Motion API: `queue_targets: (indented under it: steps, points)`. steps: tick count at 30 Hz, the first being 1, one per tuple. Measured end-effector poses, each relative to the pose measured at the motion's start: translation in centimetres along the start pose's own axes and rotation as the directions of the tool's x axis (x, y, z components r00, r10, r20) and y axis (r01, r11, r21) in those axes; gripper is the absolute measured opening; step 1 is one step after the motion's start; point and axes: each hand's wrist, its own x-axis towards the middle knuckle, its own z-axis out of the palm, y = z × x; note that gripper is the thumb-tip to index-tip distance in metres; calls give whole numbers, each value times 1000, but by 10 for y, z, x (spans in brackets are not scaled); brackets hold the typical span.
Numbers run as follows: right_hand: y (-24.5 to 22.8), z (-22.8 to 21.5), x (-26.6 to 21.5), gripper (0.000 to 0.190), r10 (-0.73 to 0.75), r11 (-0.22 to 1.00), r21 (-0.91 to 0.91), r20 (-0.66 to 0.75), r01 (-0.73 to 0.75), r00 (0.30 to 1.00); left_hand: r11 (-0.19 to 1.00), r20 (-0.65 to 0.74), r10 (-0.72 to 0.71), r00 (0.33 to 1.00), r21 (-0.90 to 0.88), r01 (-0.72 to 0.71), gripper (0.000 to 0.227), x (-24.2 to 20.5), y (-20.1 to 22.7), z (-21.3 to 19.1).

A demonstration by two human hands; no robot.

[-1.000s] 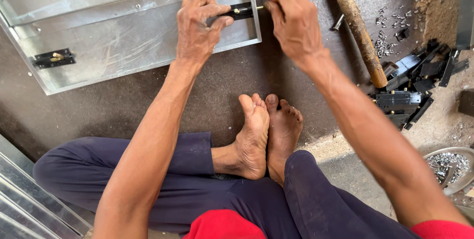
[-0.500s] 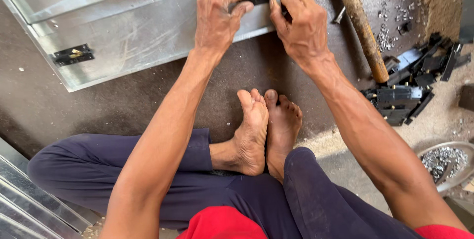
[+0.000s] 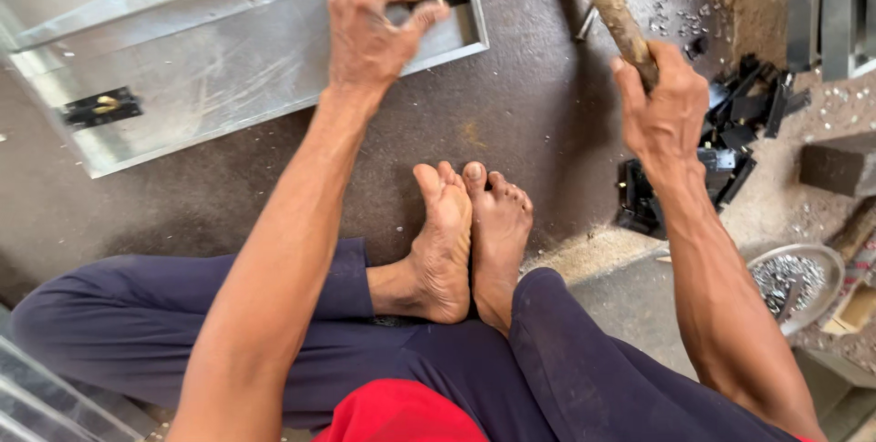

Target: The person sits on the floor and assembles a metal frame by attaching black metal brackets to its corners. They use a hammer to drive nails into the frame, repeatedly picking up brackets and hammering them into place.

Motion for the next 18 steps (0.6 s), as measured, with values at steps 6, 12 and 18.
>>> queue_targets:
  steps: [6, 12, 18]
  points:
    - [-37, 27, -43, 39, 26, 700, 690, 230, -182, 973, 1000, 27, -30, 999, 12, 29, 16, -1, -7, 7]
    - [-67, 55, -46, 44, -4, 803, 590, 140, -81, 990, 1000, 14, -11, 1000, 6, 11, 11, -4, -9, 11]
    - [-75, 55, -21, 59, -22, 949, 312, 190, -39, 982, 999, 26, -35, 999, 3, 35, 5, -2, -2, 6]
